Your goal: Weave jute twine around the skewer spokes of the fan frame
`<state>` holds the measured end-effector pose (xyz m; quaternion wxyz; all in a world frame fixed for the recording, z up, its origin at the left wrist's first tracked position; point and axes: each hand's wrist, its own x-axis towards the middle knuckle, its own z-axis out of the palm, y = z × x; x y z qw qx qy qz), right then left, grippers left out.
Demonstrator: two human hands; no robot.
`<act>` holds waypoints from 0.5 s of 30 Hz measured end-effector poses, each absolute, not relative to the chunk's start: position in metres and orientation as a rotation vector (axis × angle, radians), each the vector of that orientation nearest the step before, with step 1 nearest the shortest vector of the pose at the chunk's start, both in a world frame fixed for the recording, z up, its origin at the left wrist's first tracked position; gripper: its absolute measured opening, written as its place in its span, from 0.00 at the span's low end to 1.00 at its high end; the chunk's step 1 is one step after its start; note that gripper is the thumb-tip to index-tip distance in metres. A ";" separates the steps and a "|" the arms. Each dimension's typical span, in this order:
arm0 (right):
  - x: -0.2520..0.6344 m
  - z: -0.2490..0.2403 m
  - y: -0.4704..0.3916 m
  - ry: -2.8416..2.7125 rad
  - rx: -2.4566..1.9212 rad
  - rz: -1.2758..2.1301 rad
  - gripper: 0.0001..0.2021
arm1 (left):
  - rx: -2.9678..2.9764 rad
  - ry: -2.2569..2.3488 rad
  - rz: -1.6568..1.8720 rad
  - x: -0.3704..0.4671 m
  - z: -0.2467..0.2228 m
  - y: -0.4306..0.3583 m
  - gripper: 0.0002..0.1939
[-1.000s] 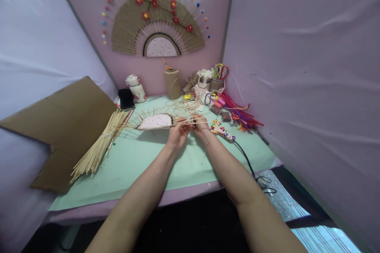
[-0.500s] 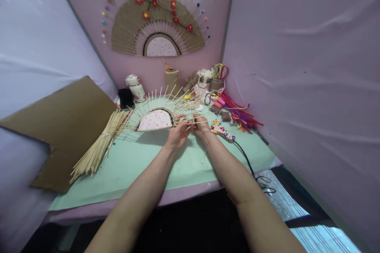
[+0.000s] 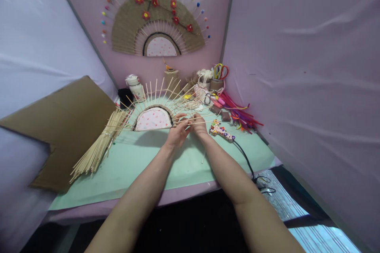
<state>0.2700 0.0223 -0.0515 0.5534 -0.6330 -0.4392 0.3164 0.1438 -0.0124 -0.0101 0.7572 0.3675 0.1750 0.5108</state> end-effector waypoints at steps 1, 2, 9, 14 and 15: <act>0.271 -0.051 0.022 -1.069 -1.558 0.722 0.08 | 0.809 0.382 1.127 0.144 -0.010 -0.012 0.22; 0.271 -0.050 0.022 -1.105 -1.613 0.696 0.08 | 0.817 0.383 1.139 0.143 -0.009 -0.011 0.22; 0.272 -0.042 0.015 -1.306 -1.864 0.568 0.05 | 0.886 0.407 1.173 0.144 -0.007 -0.011 0.23; 0.271 -0.040 0.012 -1.380 -1.948 0.543 0.08 | 0.881 0.422 1.208 0.145 -0.008 -0.010 0.24; 0.271 -0.040 0.013 -1.388 -1.955 0.539 0.09 | 0.882 0.425 1.211 0.145 -0.009 -0.010 0.24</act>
